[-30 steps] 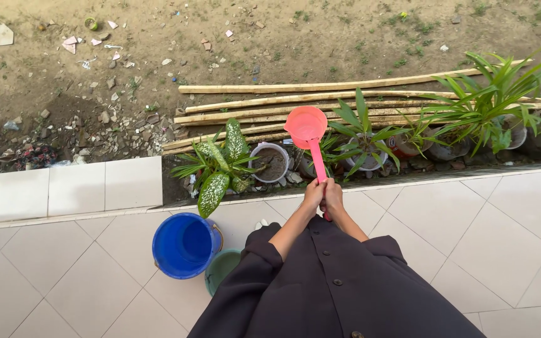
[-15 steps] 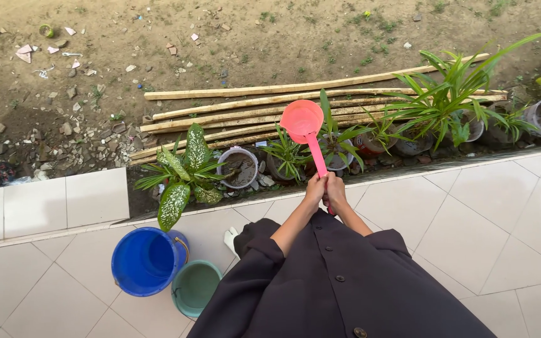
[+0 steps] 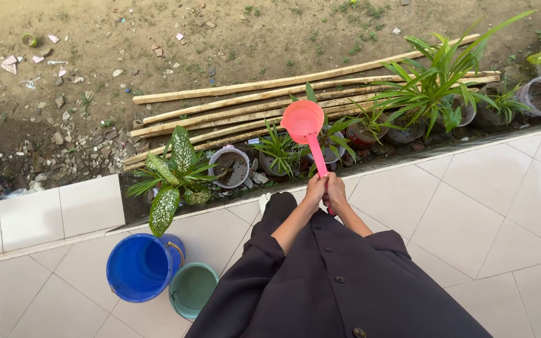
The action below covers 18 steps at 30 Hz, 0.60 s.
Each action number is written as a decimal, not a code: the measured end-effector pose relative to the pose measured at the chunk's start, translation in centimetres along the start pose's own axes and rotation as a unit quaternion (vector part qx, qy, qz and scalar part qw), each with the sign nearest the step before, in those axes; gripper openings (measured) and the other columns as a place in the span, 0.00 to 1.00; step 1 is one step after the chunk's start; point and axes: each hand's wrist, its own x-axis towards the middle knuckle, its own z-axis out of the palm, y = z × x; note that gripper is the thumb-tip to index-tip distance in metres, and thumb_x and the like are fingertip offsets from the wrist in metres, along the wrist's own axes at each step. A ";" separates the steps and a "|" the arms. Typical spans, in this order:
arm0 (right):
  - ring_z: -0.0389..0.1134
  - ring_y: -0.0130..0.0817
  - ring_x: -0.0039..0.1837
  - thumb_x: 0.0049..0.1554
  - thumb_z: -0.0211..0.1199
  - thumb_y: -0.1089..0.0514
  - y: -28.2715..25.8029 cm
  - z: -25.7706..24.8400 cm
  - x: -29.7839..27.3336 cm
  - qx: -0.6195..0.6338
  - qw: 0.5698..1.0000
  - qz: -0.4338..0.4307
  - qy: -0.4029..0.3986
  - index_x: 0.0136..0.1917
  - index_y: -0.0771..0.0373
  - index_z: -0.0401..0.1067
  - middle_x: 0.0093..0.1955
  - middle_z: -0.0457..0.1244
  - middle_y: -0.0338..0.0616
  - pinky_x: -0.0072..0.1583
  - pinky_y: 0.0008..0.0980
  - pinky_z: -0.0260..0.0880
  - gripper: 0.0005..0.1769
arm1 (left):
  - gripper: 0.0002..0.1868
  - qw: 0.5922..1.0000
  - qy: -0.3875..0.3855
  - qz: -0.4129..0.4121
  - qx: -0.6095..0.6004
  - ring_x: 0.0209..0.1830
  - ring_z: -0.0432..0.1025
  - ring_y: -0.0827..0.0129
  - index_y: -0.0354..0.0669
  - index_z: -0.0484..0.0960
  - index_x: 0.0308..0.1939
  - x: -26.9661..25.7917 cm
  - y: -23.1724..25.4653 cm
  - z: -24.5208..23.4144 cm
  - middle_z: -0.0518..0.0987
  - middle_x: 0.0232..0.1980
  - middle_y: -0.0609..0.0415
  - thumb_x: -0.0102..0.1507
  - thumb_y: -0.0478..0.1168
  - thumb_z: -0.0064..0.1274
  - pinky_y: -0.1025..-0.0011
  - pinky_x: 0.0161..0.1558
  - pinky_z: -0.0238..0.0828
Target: Watering several potted plants arranged along a walkway using water scooped with a pink ladle from a blue bucket.
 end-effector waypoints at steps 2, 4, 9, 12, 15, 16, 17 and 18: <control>0.48 0.30 0.19 0.62 0.42 0.45 0.3 -0.1 0.2 0.011 1.000 -0.005 0.002 0.33 0.62 0.60 0.21 0.50 0.37 0.22 0.35 0.46 0.23 | 0.14 1.000 -0.002 -0.007 0.003 0.25 0.67 0.73 0.44 0.78 0.54 -0.1 0.1 -0.2 0.74 0.31 0.58 0.71 0.46 0.42 0.71 0.25 0.65; 0.49 0.31 0.19 0.62 0.42 0.45 0.0 0.1 0.1 0.021 1.000 -0.011 0.004 0.33 0.62 0.58 0.21 0.50 0.38 0.22 0.36 0.47 0.23 | 0.14 1.000 -0.005 -0.013 0.005 0.25 0.67 0.72 0.44 0.78 0.54 0.7 -0.5 -0.3 0.74 0.30 0.58 0.71 0.45 0.43 0.70 0.24 0.65; 0.48 0.31 0.19 0.61 0.43 0.43 -0.7 0.8 1.0 0.011 1.000 -0.005 0.006 0.33 0.63 0.62 0.21 0.50 0.38 0.22 0.35 0.46 0.24 | 0.14 1.000 0.003 -0.012 -0.001 0.28 0.70 0.74 0.45 0.79 0.54 2.8 -0.3 -1.0 0.77 0.33 0.59 0.70 0.46 0.44 0.71 0.27 0.68; 0.48 0.30 0.20 0.62 0.44 0.43 -1.4 2.0 2.2 0.017 1.000 0.010 -0.004 0.34 0.63 0.60 0.22 0.49 0.37 0.23 0.34 0.46 0.24 | 0.14 1.000 0.009 -0.004 0.007 0.28 0.70 0.74 0.45 0.80 0.54 4.5 0.3 -1.6 0.77 0.33 0.58 0.70 0.46 0.44 0.72 0.28 0.68; 0.49 0.31 0.20 0.62 0.45 0.44 -2.3 2.8 2.3 0.031 1.000 0.002 0.005 0.34 0.63 0.59 0.22 0.50 0.37 0.23 0.35 0.47 0.23 | 0.14 1.000 0.004 -0.013 0.002 0.26 0.68 0.72 0.45 0.79 0.53 3.9 2.7 -1.9 0.75 0.31 0.57 0.70 0.45 0.44 0.70 0.25 0.66; 0.49 0.31 0.20 0.62 0.45 0.44 -3.0 3.2 2.3 0.034 0.999 -0.001 0.006 0.34 0.63 0.59 0.22 0.50 0.37 0.23 0.35 0.47 0.23 | 0.14 1.000 0.002 -0.011 0.004 0.26 0.68 0.72 0.45 0.79 0.53 5.0 2.3 -2.2 0.75 0.31 0.57 0.70 0.45 0.44 0.70 0.25 0.66; 0.49 0.30 0.20 0.61 0.44 0.44 -3.8 3.6 2.3 0.031 1.000 -0.006 -0.001 0.34 0.62 0.62 0.22 0.50 0.38 0.23 0.35 0.47 0.23 | 0.13 1.000 -0.003 -0.009 -0.007 0.26 0.67 0.72 0.46 0.79 0.54 6.2 1.9 -2.5 0.75 0.31 0.58 0.70 0.45 0.44 0.70 0.25 0.65; 0.49 0.30 0.20 0.60 0.43 0.44 -4.6 4.0 2.3 0.026 1.000 -0.011 -0.010 0.34 0.62 0.65 0.21 0.51 0.38 0.23 0.35 0.47 0.23 | 0.13 1.000 -0.005 -0.005 -0.019 0.25 0.67 0.72 0.46 0.79 0.54 7.3 1.6 -2.8 0.75 0.31 0.58 0.70 0.44 0.44 0.70 0.24 0.65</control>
